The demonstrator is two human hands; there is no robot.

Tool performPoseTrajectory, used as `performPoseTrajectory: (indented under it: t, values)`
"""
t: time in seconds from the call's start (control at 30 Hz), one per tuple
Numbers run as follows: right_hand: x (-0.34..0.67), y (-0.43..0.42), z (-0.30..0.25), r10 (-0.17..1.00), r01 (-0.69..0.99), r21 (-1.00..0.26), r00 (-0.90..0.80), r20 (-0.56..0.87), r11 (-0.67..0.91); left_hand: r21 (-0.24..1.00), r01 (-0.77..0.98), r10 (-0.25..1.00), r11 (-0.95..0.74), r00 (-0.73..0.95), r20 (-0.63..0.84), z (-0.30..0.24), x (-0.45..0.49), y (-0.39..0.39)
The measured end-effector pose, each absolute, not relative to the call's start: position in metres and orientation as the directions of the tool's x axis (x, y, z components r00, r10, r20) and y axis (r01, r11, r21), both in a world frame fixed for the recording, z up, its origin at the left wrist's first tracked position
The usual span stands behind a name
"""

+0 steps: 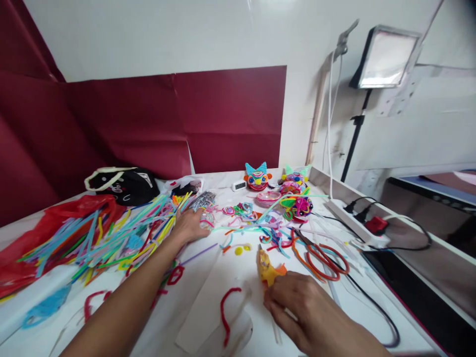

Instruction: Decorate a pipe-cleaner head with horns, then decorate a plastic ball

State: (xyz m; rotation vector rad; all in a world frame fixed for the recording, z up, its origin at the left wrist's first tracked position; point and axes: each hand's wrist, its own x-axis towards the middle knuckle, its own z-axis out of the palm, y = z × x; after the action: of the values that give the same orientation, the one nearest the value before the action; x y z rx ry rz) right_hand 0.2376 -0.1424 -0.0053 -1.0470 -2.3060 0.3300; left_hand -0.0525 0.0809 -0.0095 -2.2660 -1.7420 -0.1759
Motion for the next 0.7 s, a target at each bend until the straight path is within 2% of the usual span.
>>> performPoseTrajectory:
  t: [0.1,0.2,0.3,0.37,0.47,0.6,0.7]
  values:
    - [0.241,-0.137,0.001,0.799,0.583,-0.547,-0.445,0.404,0.601,-0.117,0.962,0.873,-0.245,0.272,0.405,-0.005,-0.049,0.074]
    - [0.242,-0.118,0.009,0.879,0.496,-0.728,-0.328,0.347,0.473,-0.085,0.957,0.791,-0.276,0.277,0.546,-0.002,-0.042,0.061]
    - [0.235,-0.083,0.016,0.932,0.255,-0.903,-0.197,0.303,0.347,-0.002,0.870,0.587,-0.493,0.334,0.737,-0.002,-0.030,0.046]
    - [0.226,-0.058,0.018,0.981,0.026,-0.982,-0.053,0.188,0.189,0.020,0.813,0.507,-0.583,0.344,0.790,-0.004,-0.021,0.036]
    - [0.213,-0.032,0.021,0.992,-0.089,-0.991,-0.074,0.105,0.098,0.014,0.728,0.407,-0.685,0.366,0.837,-0.012,-0.008,0.024]
    - [0.204,-0.025,0.022,0.969,-0.215,-0.977,-0.238,0.063,0.011,-0.041,0.612,0.283,-0.790,0.423,0.861,-0.024,-0.001,0.014]
    - [0.205,-0.028,0.020,0.960,-0.312,-0.949,-0.273,0.056,-0.033,-0.013,0.527,0.252,-0.850,0.429,0.867,-0.029,-0.003,0.009]
